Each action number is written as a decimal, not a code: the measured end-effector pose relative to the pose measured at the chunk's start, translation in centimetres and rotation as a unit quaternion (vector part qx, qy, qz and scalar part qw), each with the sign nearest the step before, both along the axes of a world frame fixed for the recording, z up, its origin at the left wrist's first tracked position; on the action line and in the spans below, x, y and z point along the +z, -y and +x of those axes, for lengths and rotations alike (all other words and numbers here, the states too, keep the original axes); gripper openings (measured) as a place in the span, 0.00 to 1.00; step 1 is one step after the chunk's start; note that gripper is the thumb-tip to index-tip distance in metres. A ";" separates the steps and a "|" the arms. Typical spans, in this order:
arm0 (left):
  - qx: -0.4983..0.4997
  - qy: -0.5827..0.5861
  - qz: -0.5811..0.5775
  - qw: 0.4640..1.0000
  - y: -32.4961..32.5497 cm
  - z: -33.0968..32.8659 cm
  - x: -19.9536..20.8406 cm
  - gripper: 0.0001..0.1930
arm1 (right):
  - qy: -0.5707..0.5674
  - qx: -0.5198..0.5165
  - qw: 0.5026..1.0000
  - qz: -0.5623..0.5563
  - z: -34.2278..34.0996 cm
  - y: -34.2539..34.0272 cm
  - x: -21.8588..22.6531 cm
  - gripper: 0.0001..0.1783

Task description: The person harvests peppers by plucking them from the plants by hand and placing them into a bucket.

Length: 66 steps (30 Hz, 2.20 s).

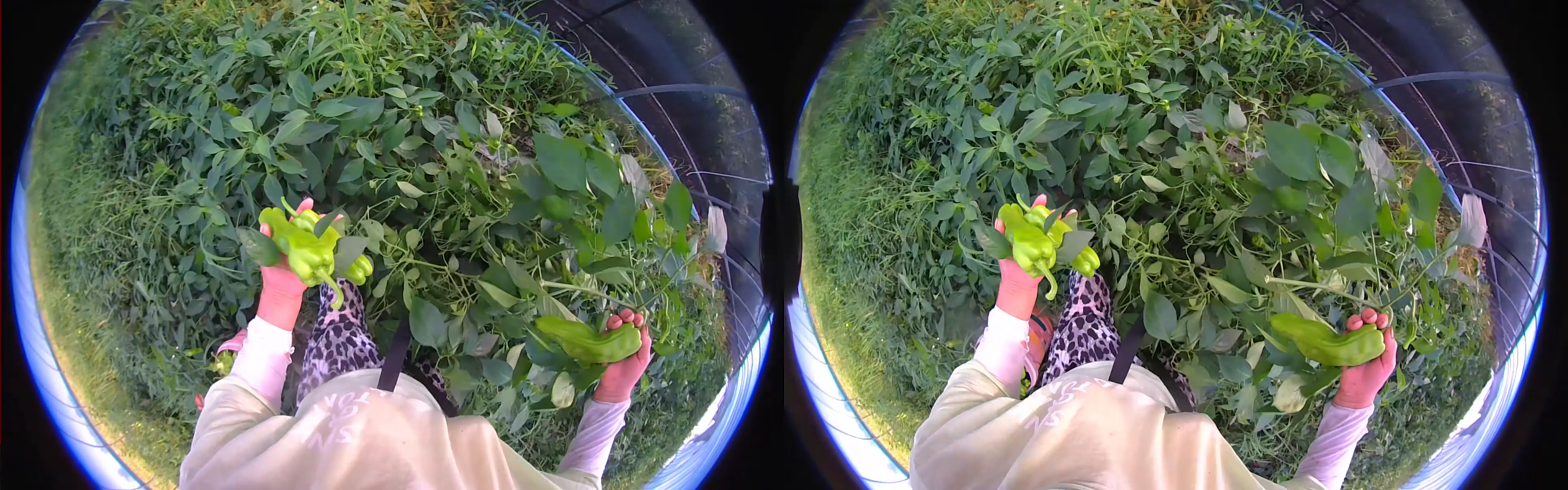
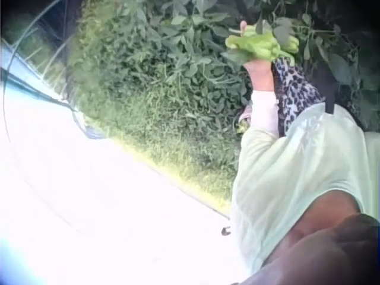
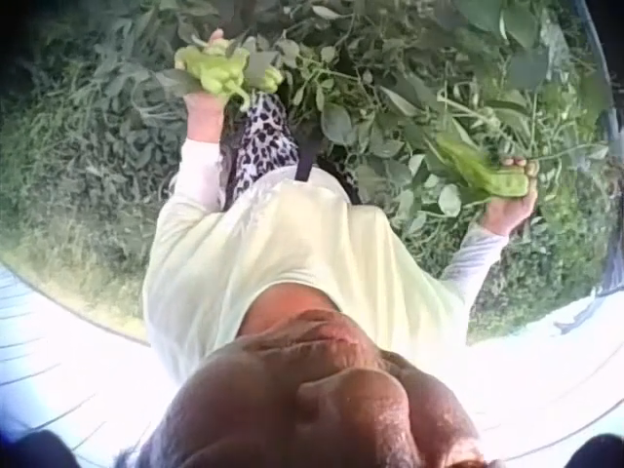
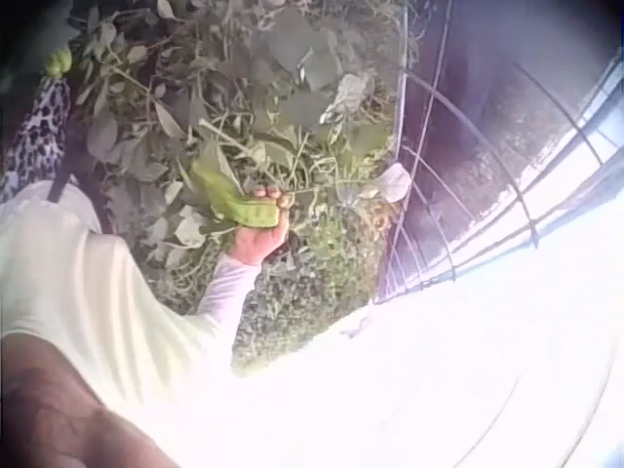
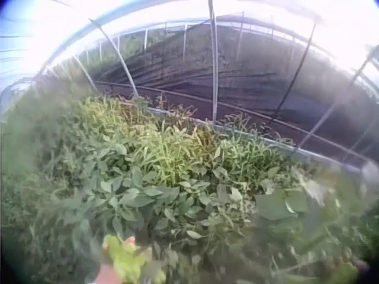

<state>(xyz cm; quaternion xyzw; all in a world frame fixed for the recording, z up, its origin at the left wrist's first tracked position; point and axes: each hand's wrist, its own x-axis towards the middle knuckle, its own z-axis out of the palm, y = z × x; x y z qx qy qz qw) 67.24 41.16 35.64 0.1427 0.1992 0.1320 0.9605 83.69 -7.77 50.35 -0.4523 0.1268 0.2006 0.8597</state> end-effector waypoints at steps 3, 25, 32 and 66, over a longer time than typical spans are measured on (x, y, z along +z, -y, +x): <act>0.025 0.058 -0.024 0.998 2.5 -4.5 2.7 0.42 | 0.023 -0.039 0.999 0.015 -6.0 4.7 2.2 0.10; 0.112 -0.036 0.005 0.993 11.8 -24.3 10.6 0.35 | 0.009 0.126 0.988 -0.089 -26.7 19.0 -6.6 0.12; 0.144 0.058 -0.064 0.986 11.4 -26.6 9.4 0.35 | -0.020 0.092 0.993 0.066 -22.9 12.8 -1.4 0.11; 0.141 0.049 -0.264 0.953 16.5 -17.9 2.3 0.24 | -0.212 0.595 0.755 -0.175 -14.1 -18.2 -11.1 0.28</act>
